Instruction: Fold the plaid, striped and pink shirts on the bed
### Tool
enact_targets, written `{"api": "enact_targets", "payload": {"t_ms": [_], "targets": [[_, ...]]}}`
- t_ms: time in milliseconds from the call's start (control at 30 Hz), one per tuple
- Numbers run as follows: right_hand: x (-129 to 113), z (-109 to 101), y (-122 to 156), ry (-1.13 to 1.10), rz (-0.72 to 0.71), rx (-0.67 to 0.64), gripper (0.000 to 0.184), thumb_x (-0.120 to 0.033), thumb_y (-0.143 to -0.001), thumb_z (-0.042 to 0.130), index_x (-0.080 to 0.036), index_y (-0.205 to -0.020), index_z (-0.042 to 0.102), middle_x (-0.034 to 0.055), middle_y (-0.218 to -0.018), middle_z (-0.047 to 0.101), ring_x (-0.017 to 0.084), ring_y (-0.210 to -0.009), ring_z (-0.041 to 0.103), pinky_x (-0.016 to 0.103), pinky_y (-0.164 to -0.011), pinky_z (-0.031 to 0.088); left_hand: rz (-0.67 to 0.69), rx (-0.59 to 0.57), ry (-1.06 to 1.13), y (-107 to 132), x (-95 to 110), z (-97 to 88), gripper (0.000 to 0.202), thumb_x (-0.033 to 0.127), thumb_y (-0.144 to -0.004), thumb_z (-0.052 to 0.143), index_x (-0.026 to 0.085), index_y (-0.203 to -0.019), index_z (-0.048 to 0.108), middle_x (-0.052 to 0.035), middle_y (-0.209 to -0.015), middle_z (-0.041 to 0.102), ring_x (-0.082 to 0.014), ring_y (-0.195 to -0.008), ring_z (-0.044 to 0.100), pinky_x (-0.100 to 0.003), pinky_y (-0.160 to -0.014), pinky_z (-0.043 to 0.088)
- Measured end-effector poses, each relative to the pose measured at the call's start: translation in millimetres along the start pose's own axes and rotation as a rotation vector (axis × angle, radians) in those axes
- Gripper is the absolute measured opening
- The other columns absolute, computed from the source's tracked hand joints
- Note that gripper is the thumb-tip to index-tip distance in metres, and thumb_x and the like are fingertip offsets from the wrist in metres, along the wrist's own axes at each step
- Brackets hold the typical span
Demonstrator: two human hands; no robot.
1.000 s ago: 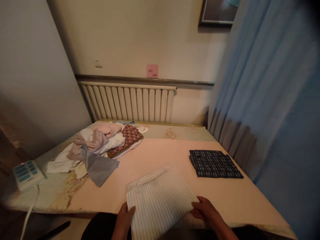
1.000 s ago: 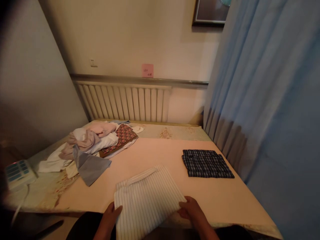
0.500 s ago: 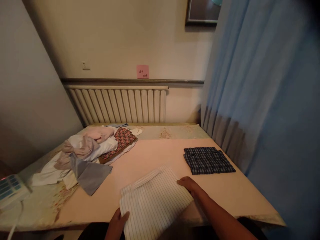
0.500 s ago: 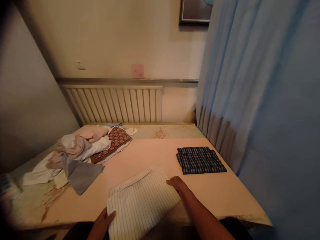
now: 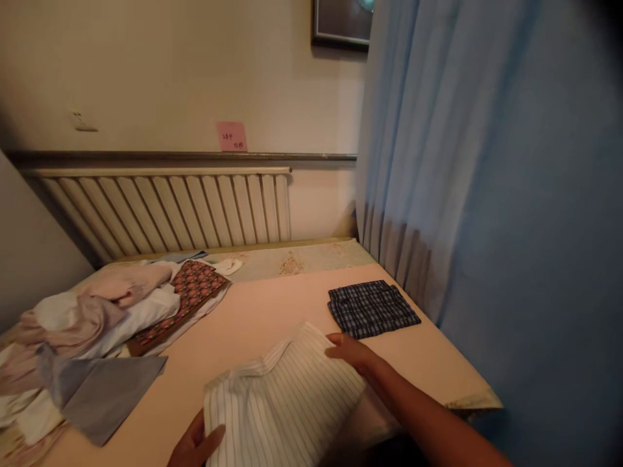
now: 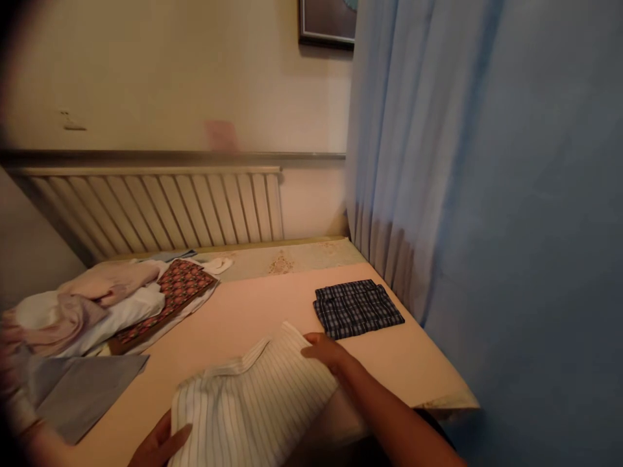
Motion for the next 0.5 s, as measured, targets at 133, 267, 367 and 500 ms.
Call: {"api": "enact_targets", "payload": {"t_ms": [133, 267, 367, 500], "targets": [[-25.8, -76.4, 6.9, 0.083, -0.050, 0.117, 0.036, -0.030, -0.064, 0.063, -0.014, -0.096, 0.069, -0.0002, -0.080, 0.069, 0.012, -0.063, 0.057, 0.022, -0.058, 0.041, 0.110, -0.210, -0.039, -28.6, 29.3, 70.1, 0.063, 0.042, -0.065, 0.077, 0.020, -0.120, 0.057, -0.0091, -0.119, 0.067, -0.0295, -0.111, 0.061, -0.039, -0.095, 0.048], [-40.7, -163.0, 8.9, 0.158, -0.087, 0.293, 0.033, -0.030, -0.065, 0.063, -0.014, -0.094, 0.069, -0.0003, -0.080, 0.069, 0.013, -0.067, 0.057, 0.023, -0.062, 0.042, 0.258, -0.374, -0.058, -72.9, 52.3, 163.1, 0.059, 0.036, -0.068, 0.072, 0.015, -0.120, 0.056, -0.0109, -0.119, 0.066, -0.0263, -0.105, 0.063, -0.034, -0.090, 0.048], [-41.4, -221.5, 5.4, 0.206, -0.093, 0.439, 0.028, -0.027, -0.068, 0.060, -0.013, -0.090, 0.070, 0.0002, -0.075, 0.068, 0.013, -0.066, 0.056, 0.023, -0.062, 0.041, 0.284, -0.436, -0.075, -110.4, 62.7, 229.1, 0.063, 0.031, -0.065, 0.071, 0.012, -0.123, 0.054, -0.0123, -0.116, 0.067, -0.0235, -0.096, 0.064, -0.030, -0.081, 0.050], [-29.3, -284.3, -3.8, 0.235, -0.090, 0.617, 0.032, -0.026, -0.070, 0.056, -0.011, -0.096, 0.069, 0.0029, -0.079, 0.069, 0.014, -0.068, 0.056, 0.024, -0.064, 0.042, 0.245, -0.496, -0.110, -155.3, 65.3, 295.7, 0.068, 0.027, -0.064, 0.067, 0.012, -0.128, 0.049, -0.0126, -0.114, 0.066, -0.0186, -0.081, 0.064, -0.025, -0.063, 0.047]]}}
Point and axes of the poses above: each hand's wrist, its own y-axis away from the middle knuckle, its own z-axis out of the palm, x = y × z, the point moved 2 cm from there along -y, towards the middle knuckle
